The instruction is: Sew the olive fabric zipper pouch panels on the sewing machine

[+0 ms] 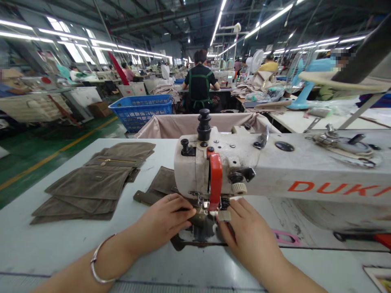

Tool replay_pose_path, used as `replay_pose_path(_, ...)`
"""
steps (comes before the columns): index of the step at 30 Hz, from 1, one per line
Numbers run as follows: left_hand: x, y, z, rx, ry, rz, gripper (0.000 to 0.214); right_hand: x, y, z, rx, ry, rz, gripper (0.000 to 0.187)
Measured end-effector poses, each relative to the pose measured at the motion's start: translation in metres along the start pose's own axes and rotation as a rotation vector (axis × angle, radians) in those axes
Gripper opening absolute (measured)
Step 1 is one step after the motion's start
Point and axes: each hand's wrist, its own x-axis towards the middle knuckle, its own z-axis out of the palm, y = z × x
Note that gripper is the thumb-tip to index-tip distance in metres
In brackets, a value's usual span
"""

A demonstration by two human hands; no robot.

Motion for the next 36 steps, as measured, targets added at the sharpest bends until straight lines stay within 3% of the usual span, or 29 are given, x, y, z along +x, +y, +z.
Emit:
replay_pose_path(4, 0.001, 0.01, 0.006, -0.104, 0.092, -0.077, 0.019, -0.003, -0.001, 0.003, -0.036, -0.002, -0.011, 0.028)
replay_pose_path(7, 0.006, 0.021, 0.01, -0.14, 0.121, -0.108, 0.017, -0.006, -0.007, 0.009, 0.119, -0.005, -0.103, 0.008)
replay_pose_path(10, 0.008, 0.027, 0.015, -0.145, 0.173, -0.112, 0.017, -0.007, -0.011, 0.015, 0.238, -0.007, -0.17, 0.023)
replay_pose_path(13, 0.008, 0.026, 0.02, -0.145, 0.201, -0.127, 0.017, -0.008, -0.011, 0.02, 0.264, 0.017, -0.157, 0.024)
replay_pose_path(26, 0.023, 0.014, 0.025, -0.082, 0.171, -0.246, 0.017, 0.004, -0.005, 0.023, 0.102, 0.099, -0.149, 0.027)
replay_pose_path(36, 0.023, 0.007, 0.031, -0.089, 0.155, -0.3, 0.015, 0.007, -0.005, 0.023, 0.091, 0.066, -0.124, 0.031)
